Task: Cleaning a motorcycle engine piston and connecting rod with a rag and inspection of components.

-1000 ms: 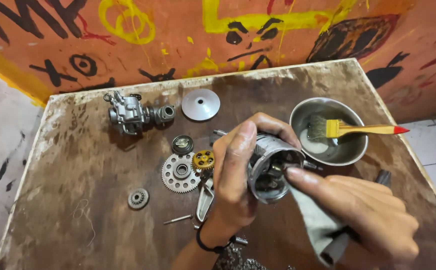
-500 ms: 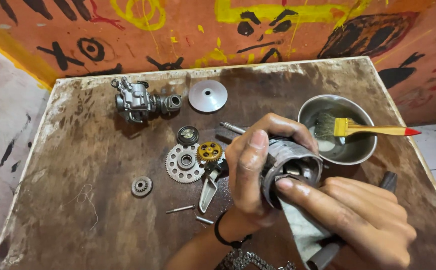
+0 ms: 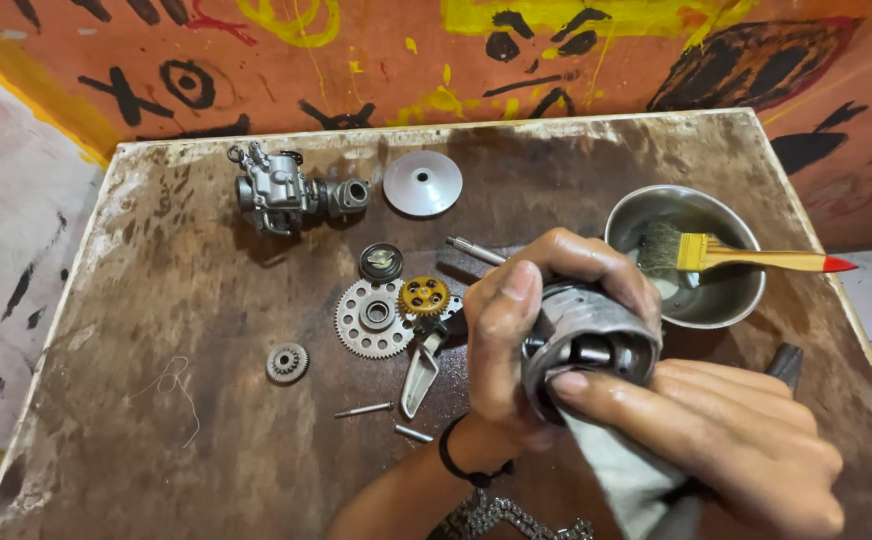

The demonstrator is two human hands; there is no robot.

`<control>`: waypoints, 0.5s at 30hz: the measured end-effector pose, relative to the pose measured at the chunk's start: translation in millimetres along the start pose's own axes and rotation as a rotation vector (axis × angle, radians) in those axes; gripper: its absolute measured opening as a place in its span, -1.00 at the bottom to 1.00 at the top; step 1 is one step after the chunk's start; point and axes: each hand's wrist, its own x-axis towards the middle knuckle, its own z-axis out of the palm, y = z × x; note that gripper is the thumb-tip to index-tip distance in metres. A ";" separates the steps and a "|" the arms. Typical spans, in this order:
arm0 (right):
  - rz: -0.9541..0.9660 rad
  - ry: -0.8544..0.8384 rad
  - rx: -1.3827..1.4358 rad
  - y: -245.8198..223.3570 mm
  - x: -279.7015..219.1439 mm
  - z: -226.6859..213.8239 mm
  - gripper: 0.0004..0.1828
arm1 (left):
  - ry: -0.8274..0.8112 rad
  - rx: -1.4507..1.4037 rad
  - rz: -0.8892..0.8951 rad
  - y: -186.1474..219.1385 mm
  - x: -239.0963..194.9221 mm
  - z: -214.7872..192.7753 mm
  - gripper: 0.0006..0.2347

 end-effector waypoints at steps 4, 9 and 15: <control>0.117 -0.074 -0.034 -5.0 -2.3 -9.6 -0.64 | -0.120 -0.064 0.026 7.1 0.4 -2.2 -0.50; 0.225 -0.084 0.018 -4.5 -10.3 -10.4 -0.58 | -0.193 0.108 0.099 12.6 2.7 -4.4 -0.50; 0.245 -0.013 -0.025 11.6 -25.9 -4.3 -0.56 | -0.167 0.243 0.197 5.4 7.9 -6.8 -0.52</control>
